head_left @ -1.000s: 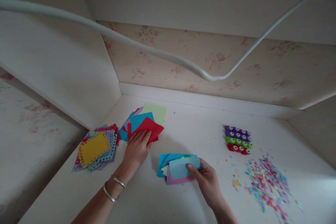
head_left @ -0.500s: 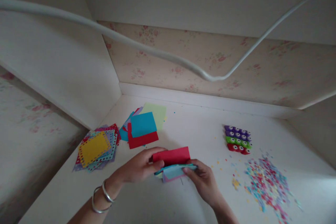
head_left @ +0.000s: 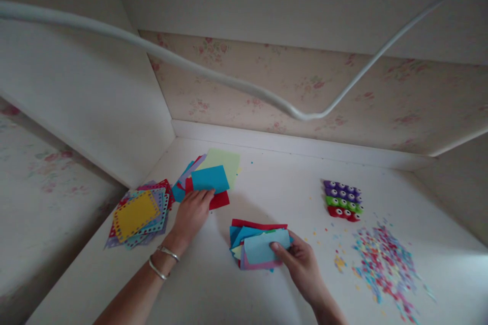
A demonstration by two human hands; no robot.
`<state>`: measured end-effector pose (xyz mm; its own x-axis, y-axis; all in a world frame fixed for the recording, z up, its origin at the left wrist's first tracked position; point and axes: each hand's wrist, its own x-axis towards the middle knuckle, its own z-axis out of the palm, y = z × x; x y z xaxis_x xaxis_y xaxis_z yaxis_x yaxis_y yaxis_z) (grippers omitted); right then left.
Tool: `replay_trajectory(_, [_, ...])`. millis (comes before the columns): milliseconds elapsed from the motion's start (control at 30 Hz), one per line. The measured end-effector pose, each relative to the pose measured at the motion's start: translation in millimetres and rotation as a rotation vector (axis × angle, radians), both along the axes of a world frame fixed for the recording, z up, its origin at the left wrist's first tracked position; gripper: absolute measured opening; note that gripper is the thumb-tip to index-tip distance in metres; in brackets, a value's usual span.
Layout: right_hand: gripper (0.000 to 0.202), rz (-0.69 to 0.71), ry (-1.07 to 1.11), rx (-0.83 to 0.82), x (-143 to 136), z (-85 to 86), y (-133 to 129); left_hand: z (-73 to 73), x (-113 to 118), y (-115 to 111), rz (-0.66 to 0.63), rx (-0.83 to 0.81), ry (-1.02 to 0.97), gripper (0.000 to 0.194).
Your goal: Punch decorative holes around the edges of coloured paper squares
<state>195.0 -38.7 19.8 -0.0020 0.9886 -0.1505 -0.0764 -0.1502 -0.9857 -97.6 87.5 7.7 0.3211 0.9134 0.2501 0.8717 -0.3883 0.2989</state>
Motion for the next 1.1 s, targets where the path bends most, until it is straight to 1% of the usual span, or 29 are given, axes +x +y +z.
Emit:
replay_trajectory(67, [0.026, 0.033, -0.052, 0.026, 0.8, 0.9, -0.3, 5.0, 5.4, -7.9, -0.016, -0.013, -0.032, 0.031])
replay_trajectory(133, [0.023, 0.068, -0.118, 0.099, 1.3, 3.8, -0.7, 15.2, 13.6, -20.0, -0.023, -0.024, -0.077, 0.028])
replay_trajectory(200, [0.020, 0.090, -0.193, 0.203, 1.6, 8.0, -0.4, 31.5, 23.7, -35.9, -0.063, -0.066, -0.141, 0.027])
replay_trajectory(233, [0.019, 0.093, -0.234, 0.246, 1.7, 10.3, 0.2, 41.4, 28.7, -44.3, -0.118, -0.120, -0.183, 0.028])
replay_trajectory(300, [0.017, 0.101, -0.313, 0.282, 2.0, 14.8, 2.1, 61.5, 36.8, -59.1, -0.313, -0.423, -0.374, 0.031])
replay_trajectory(333, [0.014, 0.116, -0.340, 0.283, 2.2, 16.8, 3.3, 70.0, 39.2, -64.3, -0.370, -0.539, -0.426, 0.035])
replay_trajectory(400, [0.011, 0.147, -0.348, 0.294, 2.4, 19.9, 5.7, 80.3, 39.9, -69.0, -0.418, -0.713, -0.521, 0.040])
replay_trajectory(433, [0.010, 0.147, -0.335, 0.308, 2.5, 20.8, 6.7, 81.1, 38.2, -68.3, -0.417, -0.756, -0.555, 0.040])
replay_trajectory(467, [0.010, 0.130, -0.319, 0.323, 2.4, 21.2, 7.2, 78.7, 35.1, -65.6, -0.399, -0.766, -0.581, 0.039])
replay_trajectory(500, [0.009, 0.101, -0.305, 0.335, 2.3, 21.1, 7.2, 73.4, 30.8, -61.3, -0.365, -0.733, -0.588, 0.038])
replay_trajectory(533, [0.009, 0.069, -0.295, 0.338, 2.2, 20.5, 6.7, 65.6, 25.5, -55.7, -0.321, -0.665, -0.566, 0.037])
replay_trajectory(567, [0.010, 0.041, -0.288, 0.328, 2.2, 19.4, 5.7, 55.9, 19.5, -49.3, -0.249, -0.555, -0.517, 0.037])
replay_trajectory(633, [0.012, 0.010, -0.277, 0.286, 2.6, 16.5, 2.7, 34.4, 6.8, -36.7, -0.115, -0.281, -0.288, 0.040])
replay_trajectory(667, [0.014, 0.006, -0.271, 0.261, 3.1, 14.8, 1.2, 24.2, 0.9, -31.7, -0.061, -0.178, -0.161, 0.045])
replay_trajectory(700, [0.015, 0.005, -0.268, 0.238, 3.7, 13.2, -0.2, 15.3, -4.0, -28.3, -0.019, -0.106, -0.056, 0.051])
replay_trajectory(767, [0.018, -0.002, -0.265, 0.199, 4.8, 10.3, -1.8, 3.5, -9.6, -26.7, -0.021, -0.041, 0.077, 0.050])
replay_trajectory(800, [0.019, -0.007, -0.260, 0.183, 5.1, 9.2, -2.1, 0.7, -10.3, -28.3, -0.036, -0.020, 0.115, 0.045])
replay_trajectory(867, [0.021, -0.022, -0.235, 0.148, 4.9, 7.8, -2.2, -0.2, -8.3, -35.0, -0.089, 0.015, 0.151, 0.038])
replay_trajectory(900, [0.023, -0.032, -0.208, 0.130, 4.4, 7.4, -2.2, 0.8, -6.5, -39.2, -0.115, 0.029, 0.156, 0.038])
replay_trajectory(967, [0.029, -0.073, -0.123, 0.088, 2.9, 7.1, -3.1, 4.4, -2.5, -47.6, -0.161, 0.035, 0.133, 0.047])
replay_trajectory(1033, [0.052, -0.122, -0.012, 0.047, 2.1, 6.5, -5.2, 9.6, 1.9, -55.1, -0.181, 0.006, 0.036, 0.058])
replay_trajectory(1067, [0.064, -0.131, 0.041, 0.028, 2.2, 6.1, -6.6, 13.1, 4.9, -58.5, -0.181, -0.029, -0.051, 0.060])
replay_trajectory(1100, [0.070, -0.123, 0.082, 0.014, 2.8, 5.6, -7.9, 17.4, 8.6, -61.8, -0.167, -0.077, -0.162, 0.058])
